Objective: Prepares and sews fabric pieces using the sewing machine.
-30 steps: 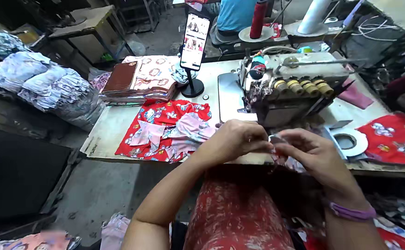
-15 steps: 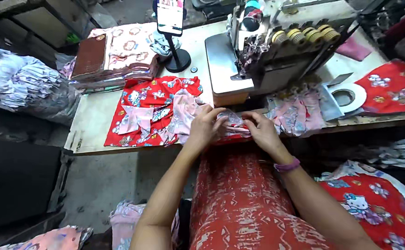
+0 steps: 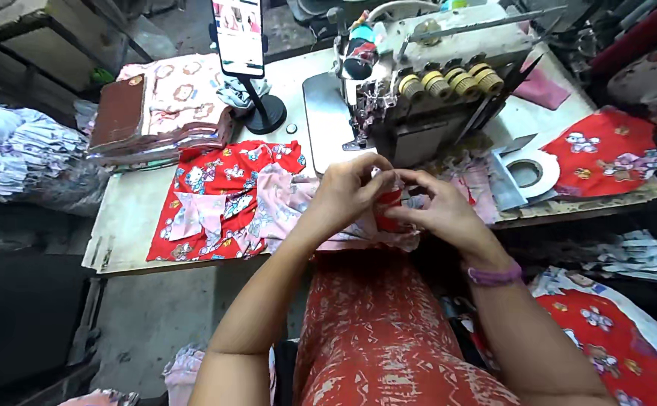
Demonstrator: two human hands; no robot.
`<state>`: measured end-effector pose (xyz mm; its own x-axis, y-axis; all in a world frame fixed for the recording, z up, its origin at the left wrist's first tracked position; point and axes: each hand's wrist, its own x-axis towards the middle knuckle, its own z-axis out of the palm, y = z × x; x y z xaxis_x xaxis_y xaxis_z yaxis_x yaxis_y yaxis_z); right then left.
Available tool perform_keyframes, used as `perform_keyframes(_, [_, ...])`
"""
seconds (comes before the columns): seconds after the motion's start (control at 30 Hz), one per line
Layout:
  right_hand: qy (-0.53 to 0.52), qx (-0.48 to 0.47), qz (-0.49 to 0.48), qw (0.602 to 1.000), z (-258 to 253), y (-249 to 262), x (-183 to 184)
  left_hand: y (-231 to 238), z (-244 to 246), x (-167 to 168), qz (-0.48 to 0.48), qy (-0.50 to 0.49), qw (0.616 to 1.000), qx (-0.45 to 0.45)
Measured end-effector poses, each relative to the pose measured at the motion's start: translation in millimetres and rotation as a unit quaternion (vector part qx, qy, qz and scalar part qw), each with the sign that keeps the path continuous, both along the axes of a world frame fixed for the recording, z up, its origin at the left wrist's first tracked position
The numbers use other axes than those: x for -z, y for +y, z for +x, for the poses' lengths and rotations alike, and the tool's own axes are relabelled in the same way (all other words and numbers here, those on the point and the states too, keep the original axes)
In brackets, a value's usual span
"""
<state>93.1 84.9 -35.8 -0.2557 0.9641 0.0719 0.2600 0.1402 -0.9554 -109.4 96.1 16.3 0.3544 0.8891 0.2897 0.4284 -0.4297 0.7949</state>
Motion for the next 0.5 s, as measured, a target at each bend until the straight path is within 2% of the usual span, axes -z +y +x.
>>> perform_keyframes(0.1, [0.087, 0.018, -0.037, 0.995, -7, 4, 4, -8, 4, 2, 0.019, -0.026, 0.998, -0.046])
perform_keyframes(0.17, [0.174, 0.01, -0.075, 0.982, -5, -1, 3, -23, 6, 22, 0.084, -0.034, 0.991, -0.098])
perform_keyframes(0.2, [0.227, -0.006, -0.101, 0.969, -8, -4, 1, -31, 6, 34, 0.08, -0.022, 0.99, -0.114])
perform_keyframes(0.23, [0.27, -0.021, -0.129, 0.954, -13, -8, -2, -39, 6, 44, 0.037, -0.021, 0.992, -0.12])
perform_keyframes(0.3, [0.297, -0.031, -0.141, 0.944, -22, -14, -6, -45, 6, 50, -0.102, -0.13, 0.978, -0.124])
perform_keyframes(0.37, [0.218, 0.017, -0.053, 0.974, -28, -15, -8, -43, -1, 32, -0.225, -0.306, 0.914, -0.141])
perform_keyframes(0.4, [0.118, 0.071, 0.023, 0.99, -30, -15, -7, -42, -9, 23, -0.266, -0.367, 0.881, -0.137])
perform_keyframes(0.43, [0.008, 0.123, 0.097, 0.988, -31, -16, -4, -44, -20, 16, -0.29, -0.384, 0.868, -0.124])
perform_keyframes(0.47, [-0.076, 0.155, 0.16, 0.972, -32, -15, 1, -47, -32, 11, -0.283, -0.351, 0.886, -0.112])
perform_keyframes(0.5, [-0.124, 0.168, 0.207, 0.956, -33, -15, 6, -51, -43, 6, -0.237, -0.269, 0.926, -0.115])
